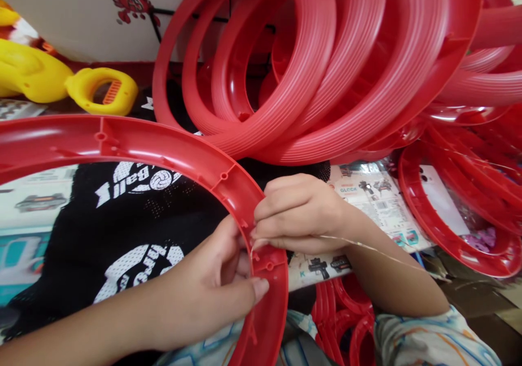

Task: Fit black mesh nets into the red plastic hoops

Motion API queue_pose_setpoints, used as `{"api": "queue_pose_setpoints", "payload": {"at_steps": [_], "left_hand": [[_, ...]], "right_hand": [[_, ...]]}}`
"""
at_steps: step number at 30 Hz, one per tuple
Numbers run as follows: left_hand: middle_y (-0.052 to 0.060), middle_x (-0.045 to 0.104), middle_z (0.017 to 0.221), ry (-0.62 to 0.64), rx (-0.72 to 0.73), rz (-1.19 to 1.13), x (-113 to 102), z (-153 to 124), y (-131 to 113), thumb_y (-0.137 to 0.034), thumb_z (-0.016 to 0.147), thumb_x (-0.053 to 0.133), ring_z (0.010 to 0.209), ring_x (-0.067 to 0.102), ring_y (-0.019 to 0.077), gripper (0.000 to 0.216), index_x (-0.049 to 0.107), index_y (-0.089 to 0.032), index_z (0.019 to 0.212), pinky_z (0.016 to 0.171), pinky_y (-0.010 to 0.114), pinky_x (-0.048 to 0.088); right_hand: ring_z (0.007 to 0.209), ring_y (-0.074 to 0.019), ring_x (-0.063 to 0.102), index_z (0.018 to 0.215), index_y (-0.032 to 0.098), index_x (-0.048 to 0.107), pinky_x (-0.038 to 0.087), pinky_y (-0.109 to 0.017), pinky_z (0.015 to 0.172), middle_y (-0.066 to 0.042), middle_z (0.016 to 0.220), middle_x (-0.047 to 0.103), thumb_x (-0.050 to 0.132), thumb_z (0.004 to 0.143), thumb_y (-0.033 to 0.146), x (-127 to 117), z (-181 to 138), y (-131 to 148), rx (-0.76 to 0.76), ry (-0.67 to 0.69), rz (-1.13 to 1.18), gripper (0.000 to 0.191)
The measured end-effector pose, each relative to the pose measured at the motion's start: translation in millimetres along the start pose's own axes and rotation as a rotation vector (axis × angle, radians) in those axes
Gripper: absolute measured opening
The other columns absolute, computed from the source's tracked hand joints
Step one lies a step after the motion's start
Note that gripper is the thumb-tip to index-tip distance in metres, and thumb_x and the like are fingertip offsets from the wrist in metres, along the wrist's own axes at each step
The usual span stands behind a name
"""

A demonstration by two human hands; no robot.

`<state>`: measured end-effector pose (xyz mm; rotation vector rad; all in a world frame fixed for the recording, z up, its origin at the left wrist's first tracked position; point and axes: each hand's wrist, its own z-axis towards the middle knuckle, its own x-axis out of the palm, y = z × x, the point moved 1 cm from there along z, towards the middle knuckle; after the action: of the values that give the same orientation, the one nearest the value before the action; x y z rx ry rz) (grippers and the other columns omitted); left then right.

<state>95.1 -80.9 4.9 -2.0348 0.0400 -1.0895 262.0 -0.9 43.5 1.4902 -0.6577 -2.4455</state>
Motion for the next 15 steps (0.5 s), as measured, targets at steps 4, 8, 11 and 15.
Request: {"api": "queue_pose_setpoints", "payload": {"at_steps": [4,8,11,15], "left_hand": [[0.006,0.055,0.118,-0.035,0.009,0.010,3.2,2.0,-3.8,-0.019,0.087,0.058,0.092,0.061,0.0138,0.051,0.030,-0.029,0.129,0.076,0.027,0.051],[0.004,0.058,0.117,-0.083,0.041,0.030,3.1,2.0,-2.1,-0.019,0.086,0.059,0.099,0.061,0.0142,0.045,0.036,-0.029,0.124,0.081,0.026,0.052],[0.001,0.059,0.113,-0.131,0.055,0.074,2.2,0.7,0.0,-0.021,0.086,0.061,0.094,0.062,0.0121,0.044,0.038,-0.032,0.121,0.079,0.024,0.052],[0.000,0.061,0.105,-0.224,0.048,0.145,3.3,0.5,0.9,-0.022,0.082,0.064,0.080,0.061,0.0100,0.047,0.037,-0.031,0.120,0.071,0.021,0.052]], "right_hand": [[0.078,-0.0096,0.055,0.086,0.012,0.069,0.047,-0.023,0.079,-0.005,0.090,0.069,0.055,0.089,0.014,-1.1,-0.6,-0.1,0.021,0.010,0.024,0.014],[0.075,-0.0097,0.054,0.085,0.011,0.070,0.047,-0.023,0.076,-0.006,0.087,0.069,0.058,0.086,0.013,-0.9,0.5,0.8,0.010,-0.021,0.020,0.011],[0.074,-0.0104,0.055,0.083,0.009,0.070,0.047,-0.023,0.074,-0.007,0.083,0.069,0.059,0.085,0.012,0.5,1.6,1.2,0.000,-0.046,0.004,0.012],[0.069,-0.0108,0.053,0.083,0.010,0.071,0.045,-0.023,0.070,-0.007,0.079,0.068,0.054,0.088,0.016,3.8,2.7,0.6,0.007,-0.039,-0.057,0.018]]}}
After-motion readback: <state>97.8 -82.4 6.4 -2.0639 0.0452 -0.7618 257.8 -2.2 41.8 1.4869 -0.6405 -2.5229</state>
